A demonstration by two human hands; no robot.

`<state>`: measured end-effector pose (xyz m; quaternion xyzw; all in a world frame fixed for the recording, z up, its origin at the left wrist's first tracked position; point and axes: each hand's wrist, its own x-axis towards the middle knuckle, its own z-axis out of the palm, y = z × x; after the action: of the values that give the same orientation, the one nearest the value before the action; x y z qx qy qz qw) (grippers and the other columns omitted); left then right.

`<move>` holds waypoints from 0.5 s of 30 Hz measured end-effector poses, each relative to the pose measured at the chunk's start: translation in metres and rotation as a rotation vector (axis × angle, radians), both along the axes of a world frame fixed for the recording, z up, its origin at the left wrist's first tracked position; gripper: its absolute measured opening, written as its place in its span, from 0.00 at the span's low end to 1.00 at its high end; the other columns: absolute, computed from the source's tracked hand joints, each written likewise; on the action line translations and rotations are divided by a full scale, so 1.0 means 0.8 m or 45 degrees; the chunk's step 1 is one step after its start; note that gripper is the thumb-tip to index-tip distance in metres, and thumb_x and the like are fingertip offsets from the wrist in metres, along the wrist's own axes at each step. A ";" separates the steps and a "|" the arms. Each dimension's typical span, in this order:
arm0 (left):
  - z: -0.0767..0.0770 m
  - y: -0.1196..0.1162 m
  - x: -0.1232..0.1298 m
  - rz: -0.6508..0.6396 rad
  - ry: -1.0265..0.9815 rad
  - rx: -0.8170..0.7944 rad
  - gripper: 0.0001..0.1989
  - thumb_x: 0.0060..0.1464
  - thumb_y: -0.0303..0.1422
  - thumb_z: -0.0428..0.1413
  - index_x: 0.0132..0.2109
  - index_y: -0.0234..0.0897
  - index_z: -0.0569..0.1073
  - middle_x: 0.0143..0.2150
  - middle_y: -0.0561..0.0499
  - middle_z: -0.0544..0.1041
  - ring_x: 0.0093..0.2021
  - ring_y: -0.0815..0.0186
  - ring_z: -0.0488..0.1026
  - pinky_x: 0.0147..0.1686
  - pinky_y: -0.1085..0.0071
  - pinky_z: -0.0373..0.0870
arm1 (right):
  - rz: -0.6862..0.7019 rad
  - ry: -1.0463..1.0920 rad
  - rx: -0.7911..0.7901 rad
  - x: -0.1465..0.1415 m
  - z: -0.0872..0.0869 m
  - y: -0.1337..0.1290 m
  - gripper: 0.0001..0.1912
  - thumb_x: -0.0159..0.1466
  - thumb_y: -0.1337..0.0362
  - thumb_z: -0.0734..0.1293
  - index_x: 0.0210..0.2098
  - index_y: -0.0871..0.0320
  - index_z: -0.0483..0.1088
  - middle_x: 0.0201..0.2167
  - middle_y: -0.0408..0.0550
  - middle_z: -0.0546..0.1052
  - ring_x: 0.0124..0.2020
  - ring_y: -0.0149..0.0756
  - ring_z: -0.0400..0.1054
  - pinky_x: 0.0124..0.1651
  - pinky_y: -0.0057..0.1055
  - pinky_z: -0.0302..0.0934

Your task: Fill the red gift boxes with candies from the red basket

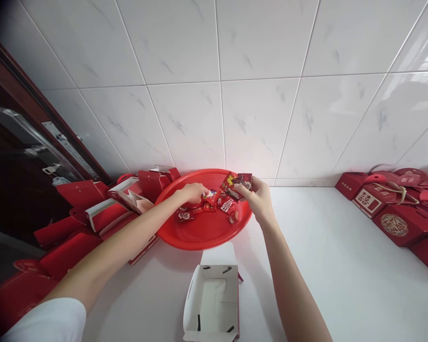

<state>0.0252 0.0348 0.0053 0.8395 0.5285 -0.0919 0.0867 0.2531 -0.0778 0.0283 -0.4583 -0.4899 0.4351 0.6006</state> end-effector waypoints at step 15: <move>0.008 -0.009 0.013 -0.131 -0.045 -0.252 0.16 0.61 0.30 0.55 0.54 0.42 0.78 0.53 0.49 0.80 0.52 0.60 0.75 0.50 0.69 0.69 | 0.047 0.031 -0.028 -0.004 -0.006 0.004 0.19 0.49 0.54 0.76 0.36 0.59 0.77 0.30 0.47 0.81 0.31 0.40 0.75 0.32 0.33 0.70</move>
<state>0.0360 0.0275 0.0120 0.8544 0.4714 -0.1331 0.1735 0.2501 -0.0745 0.0238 -0.4504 -0.4862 0.4569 0.5933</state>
